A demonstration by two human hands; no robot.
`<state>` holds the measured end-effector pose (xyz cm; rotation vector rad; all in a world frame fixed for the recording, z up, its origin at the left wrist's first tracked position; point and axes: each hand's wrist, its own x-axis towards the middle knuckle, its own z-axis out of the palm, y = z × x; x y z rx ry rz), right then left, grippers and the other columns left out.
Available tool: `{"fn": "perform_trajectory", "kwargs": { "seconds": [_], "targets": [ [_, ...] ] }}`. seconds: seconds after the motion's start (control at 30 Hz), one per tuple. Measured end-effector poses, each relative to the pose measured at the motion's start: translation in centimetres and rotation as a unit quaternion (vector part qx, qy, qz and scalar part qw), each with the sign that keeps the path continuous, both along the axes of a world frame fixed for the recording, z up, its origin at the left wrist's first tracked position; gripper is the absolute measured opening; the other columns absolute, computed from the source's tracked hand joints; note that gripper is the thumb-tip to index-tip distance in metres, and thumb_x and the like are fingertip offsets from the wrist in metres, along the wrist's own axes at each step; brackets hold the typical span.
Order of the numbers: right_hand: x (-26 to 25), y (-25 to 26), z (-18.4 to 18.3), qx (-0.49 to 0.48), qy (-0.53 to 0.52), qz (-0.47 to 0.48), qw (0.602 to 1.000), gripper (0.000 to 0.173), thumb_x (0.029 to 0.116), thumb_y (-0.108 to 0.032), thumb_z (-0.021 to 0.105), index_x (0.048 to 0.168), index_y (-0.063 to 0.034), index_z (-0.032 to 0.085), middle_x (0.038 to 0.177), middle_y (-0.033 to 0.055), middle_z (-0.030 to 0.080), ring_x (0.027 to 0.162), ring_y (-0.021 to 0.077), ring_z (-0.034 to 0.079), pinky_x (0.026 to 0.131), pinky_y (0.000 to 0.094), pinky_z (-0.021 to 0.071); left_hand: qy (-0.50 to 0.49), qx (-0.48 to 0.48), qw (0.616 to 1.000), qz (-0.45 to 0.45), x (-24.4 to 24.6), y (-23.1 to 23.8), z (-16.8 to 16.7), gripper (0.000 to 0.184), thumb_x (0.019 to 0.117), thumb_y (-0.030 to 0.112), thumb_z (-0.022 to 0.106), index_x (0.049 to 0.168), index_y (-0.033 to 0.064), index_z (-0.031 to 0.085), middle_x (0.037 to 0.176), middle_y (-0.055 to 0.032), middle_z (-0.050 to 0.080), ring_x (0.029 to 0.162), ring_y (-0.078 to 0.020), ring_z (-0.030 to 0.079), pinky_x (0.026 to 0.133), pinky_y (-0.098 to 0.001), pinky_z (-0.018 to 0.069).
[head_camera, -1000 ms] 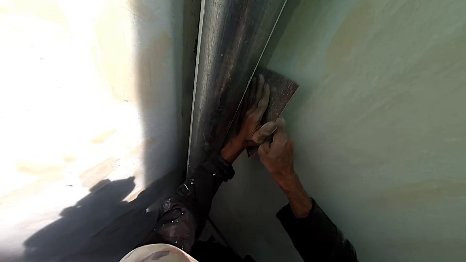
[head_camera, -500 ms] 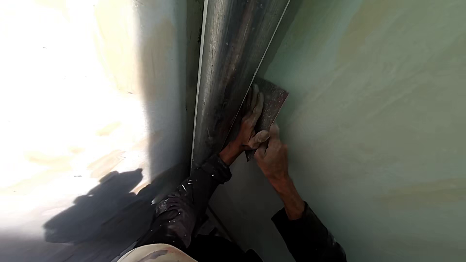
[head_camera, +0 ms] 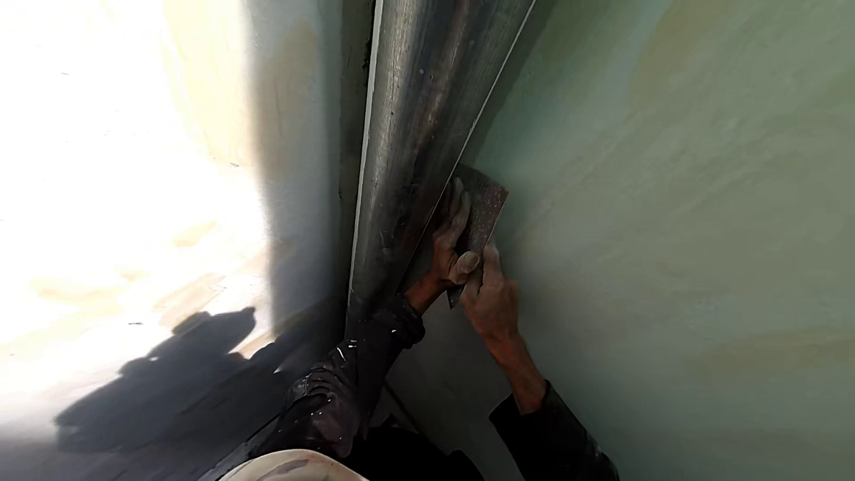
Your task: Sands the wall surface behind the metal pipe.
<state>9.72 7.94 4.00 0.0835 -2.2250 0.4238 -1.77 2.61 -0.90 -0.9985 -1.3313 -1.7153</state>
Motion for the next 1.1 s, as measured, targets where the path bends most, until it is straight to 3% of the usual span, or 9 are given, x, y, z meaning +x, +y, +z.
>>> {"fn": "perform_trajectory", "kwargs": {
  "seconds": [0.17, 0.27, 0.37, 0.47, 0.7, 0.77, 0.83, 0.97, 1.1],
  "targets": [
    [-0.7, -0.1, 9.7, 0.028, 0.118, -0.027, 0.992, 0.037, 0.1022, -0.012, 0.052, 0.132, 0.0096, 0.055, 0.062, 0.0084, 0.058, 0.046, 0.0151, 0.053, 0.043, 0.0303, 0.0452, 0.212, 0.066, 0.974, -0.043, -4.3, 1.6, 15.3, 0.105, 0.0925, 0.076, 0.036, 0.139, -0.0156, 0.052, 0.152, -0.0348, 0.042, 0.15, -0.0397, 0.034, 0.128, -0.0441, 0.021],
    [-1.3, -0.4, 3.2, -0.008, 0.094, -0.029, 0.995, 0.035, 0.0986, -0.009, 0.053, 0.125, 0.0132, 0.056, 0.059, 0.0092, 0.057, 0.045, 0.0167, 0.055, 0.045, 0.0315, 0.0482, 0.189, 0.03, 0.981, -0.025, -3.5, 0.4, 10.0, 0.103, 0.0938, 0.079, 0.03, 0.137, -0.0107, 0.057, 0.153, -0.0297, 0.045, 0.151, -0.0367, 0.033, 0.128, -0.0464, 0.0216],
    [-0.5, -0.6, -6.0, -0.042, -0.003, -0.032, 0.999, 0.035, 0.09, -0.003, 0.055, 0.116, 0.0183, 0.062, 0.057, 0.0127, 0.062, 0.044, 0.0227, 0.062, 0.044, 0.0366, 0.0522, 0.047, -0.028, 0.998, 0.035, -0.7, -0.4, -2.6, 0.106, 0.0939, 0.081, 0.021, 0.138, -0.0083, 0.057, 0.154, -0.0252, 0.046, 0.152, -0.0304, 0.032, 0.127, -0.045, 0.0212],
    [0.3, -0.4, -6.3, -0.035, -0.015, -0.017, 0.999, 0.038, 0.0877, -0.001, 0.054, 0.119, 0.0187, 0.064, 0.057, 0.0136, 0.063, 0.044, 0.0236, 0.061, 0.045, 0.0363, 0.0516, -0.013, -0.006, 0.999, 0.047, 0.3, 0.2, -6.1, 0.102, 0.095, 0.078, 0.028, 0.138, -0.0095, 0.056, 0.153, -0.026, 0.047, 0.151, -0.0273, 0.035, 0.126, -0.0412, 0.0239],
    [-0.9, -0.1, 8.6, 0.013, 0.134, -0.026, 0.991, 0.038, 0.1028, -0.011, 0.051, 0.132, 0.0131, 0.053, 0.059, 0.0065, 0.055, 0.044, 0.012, 0.049, 0.044, 0.0272, 0.0443, 0.233, 0.052, 0.971, 0.01, -2.8, 0.2, 16.2, 0.094, 0.1007, 0.067, 0.027, 0.13, -0.015, 0.061, 0.145, -0.0329, 0.052, 0.146, -0.0363, 0.042, 0.125, -0.0425, 0.0273],
    [-1.6, 0.0, 4.4, -0.01, 0.115, -0.03, 0.993, 0.028, 0.1015, -0.012, 0.05, 0.118, 0.0099, 0.055, 0.057, 0.0043, 0.051, 0.044, 0.0113, 0.05, 0.044, 0.0264, 0.0451, 0.217, 0.028, 0.976, 0.013, -2.6, -0.2, 12.9, 0.092, 0.1004, 0.068, 0.028, 0.132, -0.0119, 0.061, 0.148, -0.0296, 0.051, 0.148, -0.0346, 0.039, 0.126, -0.0437, 0.0256],
    [-1.4, 0.3, -2.4, -0.027, 0.06, -0.041, 0.997, 0.027, 0.0941, -0.007, 0.054, 0.108, 0.0149, 0.062, 0.056, 0.0097, 0.058, 0.043, 0.0175, 0.058, 0.044, 0.0314, 0.0496, 0.144, -0.022, 0.987, 0.065, -1.9, -0.1, 3.8, 0.096, 0.0989, 0.073, 0.021, 0.138, -0.0059, 0.057, 0.153, -0.024, 0.048, 0.151, -0.0312, 0.034, 0.127, -0.045, 0.0223],
    [0.9, 0.3, -10.7, -0.053, -0.056, -0.037, 0.996, 0.038, 0.0889, -0.003, 0.055, 0.118, 0.0196, 0.063, 0.06, 0.0158, 0.065, 0.047, 0.0264, 0.065, 0.046, 0.0402, 0.054, -0.015, -0.024, 0.994, 0.105, 0.2, 1.5, -11.5, 0.094, 0.0991, 0.074, 0.019, 0.142, -0.0005, 0.057, 0.15, -0.0205, 0.052, 0.148, -0.026, 0.041, 0.124, -0.0452, 0.0275],
    [0.1, 0.8, -3.2, 0.002, 0.067, -0.02, 0.998, 0.03, 0.0928, -0.006, 0.054, 0.107, 0.0171, 0.067, 0.059, 0.0133, 0.063, 0.046, 0.0176, 0.061, 0.046, 0.0294, 0.051, 0.049, 0.021, 0.995, 0.082, -0.2, 1.4, -2.2, 0.092, 0.0998, 0.072, 0.025, 0.141, -0.0047, 0.055, 0.153, -0.0243, 0.047, 0.15, -0.027, 0.037, 0.126, -0.0413, 0.0239]
  ]
}}
